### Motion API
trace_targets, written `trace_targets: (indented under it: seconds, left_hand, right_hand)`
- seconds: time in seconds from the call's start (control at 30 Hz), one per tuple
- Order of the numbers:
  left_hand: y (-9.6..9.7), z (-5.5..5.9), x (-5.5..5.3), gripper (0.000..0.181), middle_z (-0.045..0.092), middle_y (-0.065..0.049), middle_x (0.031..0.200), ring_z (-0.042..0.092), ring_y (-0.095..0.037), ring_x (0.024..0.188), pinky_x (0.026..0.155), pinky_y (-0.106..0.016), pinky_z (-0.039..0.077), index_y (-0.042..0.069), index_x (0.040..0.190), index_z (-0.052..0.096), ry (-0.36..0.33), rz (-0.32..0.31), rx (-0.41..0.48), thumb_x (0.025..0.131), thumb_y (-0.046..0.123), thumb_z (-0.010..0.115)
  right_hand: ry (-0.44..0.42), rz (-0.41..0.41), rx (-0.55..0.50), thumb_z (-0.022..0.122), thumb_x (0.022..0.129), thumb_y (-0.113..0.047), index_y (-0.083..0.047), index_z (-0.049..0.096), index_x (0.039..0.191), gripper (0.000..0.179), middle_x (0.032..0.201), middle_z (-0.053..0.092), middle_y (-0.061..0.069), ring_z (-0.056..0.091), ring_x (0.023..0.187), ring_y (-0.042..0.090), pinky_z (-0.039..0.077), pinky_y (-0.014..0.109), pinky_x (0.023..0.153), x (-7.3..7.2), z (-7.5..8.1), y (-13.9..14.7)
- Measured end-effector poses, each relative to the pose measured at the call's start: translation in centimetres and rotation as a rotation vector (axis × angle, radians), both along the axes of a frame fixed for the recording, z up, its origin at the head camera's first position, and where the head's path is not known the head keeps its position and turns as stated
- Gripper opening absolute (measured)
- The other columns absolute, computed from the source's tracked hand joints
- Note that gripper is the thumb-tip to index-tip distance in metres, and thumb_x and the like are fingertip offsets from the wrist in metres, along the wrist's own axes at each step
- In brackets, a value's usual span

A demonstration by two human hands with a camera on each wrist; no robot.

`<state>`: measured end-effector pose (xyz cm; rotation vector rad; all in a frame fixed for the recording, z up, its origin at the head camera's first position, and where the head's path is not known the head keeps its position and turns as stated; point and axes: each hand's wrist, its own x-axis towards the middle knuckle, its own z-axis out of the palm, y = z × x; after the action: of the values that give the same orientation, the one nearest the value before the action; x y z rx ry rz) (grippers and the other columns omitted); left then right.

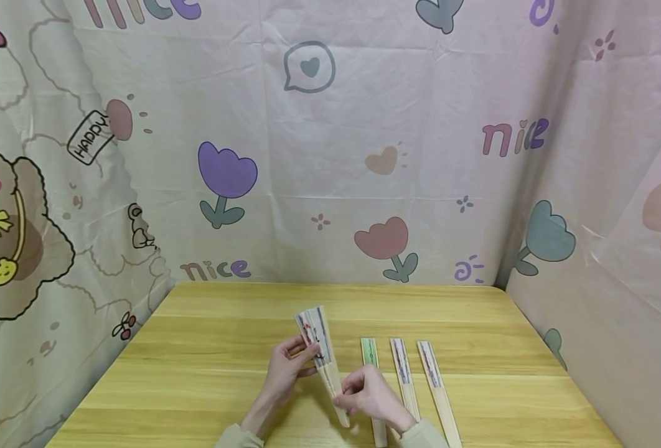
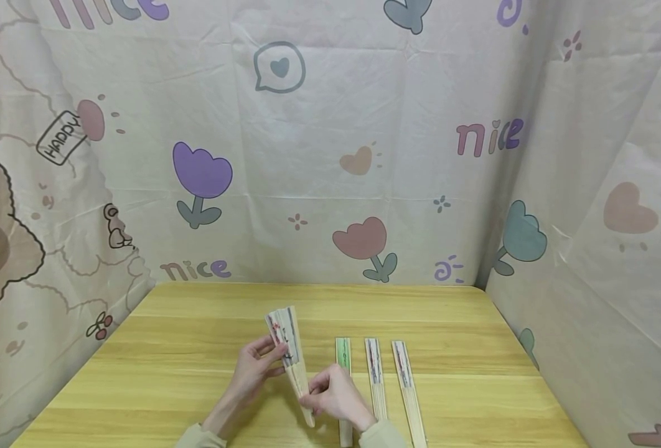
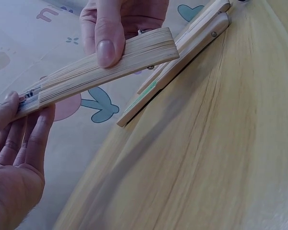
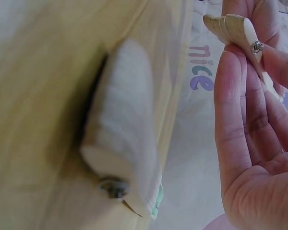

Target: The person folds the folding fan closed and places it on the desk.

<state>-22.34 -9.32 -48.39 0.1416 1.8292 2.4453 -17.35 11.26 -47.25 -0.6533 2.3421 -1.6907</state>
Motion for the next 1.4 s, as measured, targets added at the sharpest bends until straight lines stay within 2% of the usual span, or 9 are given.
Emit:
trace_targets:
  seconds: [0.23,0.53,0.77,1.07,1.2,1.4]
  left_hand:
    - [-0.11,-0.24,-0.06,0.026,0.075,0.003,0.089,0.074,-0.013,0.081,0.073,-0.033,0.069,-0.01,0.114,0.064,0.005,-0.007,0.006,0.09,-0.001,0.07]
    - [-0.01,-0.35,-0.14,0.016,0.073,0.003,0.091,0.073,-0.013,0.081,0.069,-0.032,0.069,-0.003,0.108,0.069,0.005,0.014,0.004,0.091,0.0,0.069]
    - [0.06,-0.12,-0.15,0.031,0.071,0.003,0.095,0.071,-0.012,0.084,0.066,-0.026,0.068,-0.012,0.12,0.061,0.003,-0.008,-0.017,0.094,0.005,0.068]
    - [0.11,-0.03,-0.12,0.046,0.073,0.007,0.096,0.071,-0.008,0.086,0.065,-0.02,0.066,-0.016,0.133,0.049,0.009,-0.061,-0.021,0.098,0.009,0.064]
    - [0.08,-0.11,-0.16,0.043,0.075,0.01,0.094,0.071,-0.007,0.085,0.065,-0.019,0.066,-0.015,0.133,0.049,0.017,-0.074,-0.006,0.099,0.008,0.062]
    - [-0.12,-0.15,-0.17,0.031,0.076,0.009,0.094,0.071,-0.007,0.085,0.067,-0.02,0.066,-0.007,0.126,0.055,0.03,-0.087,0.022,0.099,0.007,0.062]
  right_hand:
    - [0.001,0.025,-0.005,0.079,0.082,-0.007,0.005,0.072,0.071,0.018,0.065,0.066,0.029,0.06,0.051,0.005,0.059,0.025,0.046,0.02,0.05,0.06]
    - [-0.003,0.022,0.003,0.079,0.082,-0.007,0.004,0.072,0.071,0.017,0.064,0.066,0.029,0.059,0.05,0.004,0.059,0.024,0.045,0.04,0.12,0.02]
    - [-0.009,0.016,0.003,0.079,0.083,-0.007,0.004,0.073,0.072,0.016,0.065,0.067,0.029,0.059,0.05,0.006,0.06,0.025,0.047,0.1,0.16,0.04]
    - [-0.004,0.017,0.011,0.079,0.083,-0.007,0.004,0.072,0.069,0.02,0.063,0.066,0.03,0.06,0.05,0.006,0.06,0.026,0.046,0.15,0.02,0.0]
    - [0.005,0.029,0.008,0.079,0.084,-0.007,0.005,0.071,0.067,0.022,0.062,0.064,0.031,0.058,0.049,0.005,0.059,0.026,0.045,0.1,-0.04,-0.01]
    - [0.006,0.037,0.005,0.078,0.083,-0.006,0.006,0.07,0.066,0.022,0.062,0.064,0.031,0.058,0.048,0.004,0.059,0.027,0.044,0.1,0.01,-0.08]
